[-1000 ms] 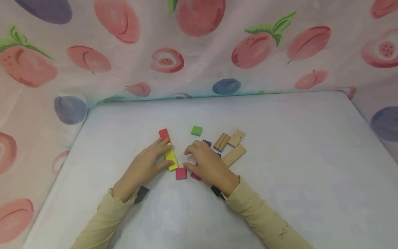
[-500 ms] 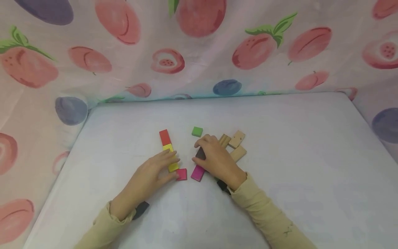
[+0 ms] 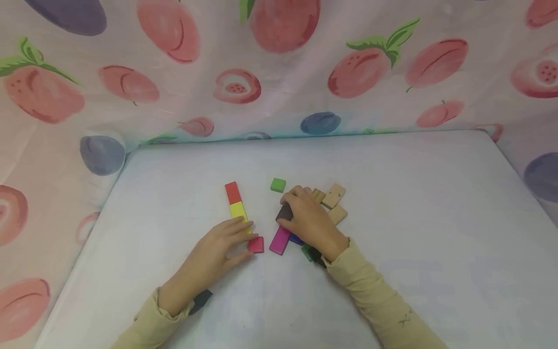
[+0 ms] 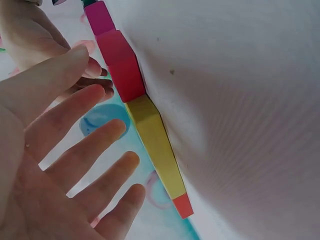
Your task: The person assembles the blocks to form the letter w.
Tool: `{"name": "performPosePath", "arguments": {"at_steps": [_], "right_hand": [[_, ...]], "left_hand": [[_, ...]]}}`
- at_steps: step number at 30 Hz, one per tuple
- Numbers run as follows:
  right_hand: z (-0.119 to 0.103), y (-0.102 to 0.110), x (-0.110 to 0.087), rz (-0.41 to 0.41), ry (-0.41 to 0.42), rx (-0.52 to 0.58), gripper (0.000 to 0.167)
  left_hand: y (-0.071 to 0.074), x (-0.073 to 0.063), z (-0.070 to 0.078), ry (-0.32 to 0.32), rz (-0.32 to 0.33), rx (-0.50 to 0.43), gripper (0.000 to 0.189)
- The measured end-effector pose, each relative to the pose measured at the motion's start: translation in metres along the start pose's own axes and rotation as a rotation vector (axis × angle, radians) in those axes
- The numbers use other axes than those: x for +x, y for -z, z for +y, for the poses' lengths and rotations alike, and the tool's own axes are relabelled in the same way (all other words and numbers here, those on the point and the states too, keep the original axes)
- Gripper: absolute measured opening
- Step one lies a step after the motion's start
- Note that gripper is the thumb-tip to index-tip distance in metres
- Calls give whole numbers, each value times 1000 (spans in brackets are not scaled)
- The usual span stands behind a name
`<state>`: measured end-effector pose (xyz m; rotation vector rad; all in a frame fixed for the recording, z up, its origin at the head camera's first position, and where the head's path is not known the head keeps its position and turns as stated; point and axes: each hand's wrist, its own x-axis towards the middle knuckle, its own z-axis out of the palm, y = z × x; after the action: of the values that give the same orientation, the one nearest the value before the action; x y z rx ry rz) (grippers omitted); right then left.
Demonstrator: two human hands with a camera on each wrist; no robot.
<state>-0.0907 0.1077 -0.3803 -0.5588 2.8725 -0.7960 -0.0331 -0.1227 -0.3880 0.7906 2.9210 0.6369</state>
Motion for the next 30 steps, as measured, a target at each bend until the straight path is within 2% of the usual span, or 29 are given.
{"name": "performPosePath", "arguments": {"at_steps": [9,30], "right_hand": [[1,-1,0,-33,-23,3,34],[-1,-1,6,-41,-22,-6,33]], "left_hand": [[-2,-1,0,1,-32,3,34],[-5,0,-1,-1,-3,-10,32]]}}
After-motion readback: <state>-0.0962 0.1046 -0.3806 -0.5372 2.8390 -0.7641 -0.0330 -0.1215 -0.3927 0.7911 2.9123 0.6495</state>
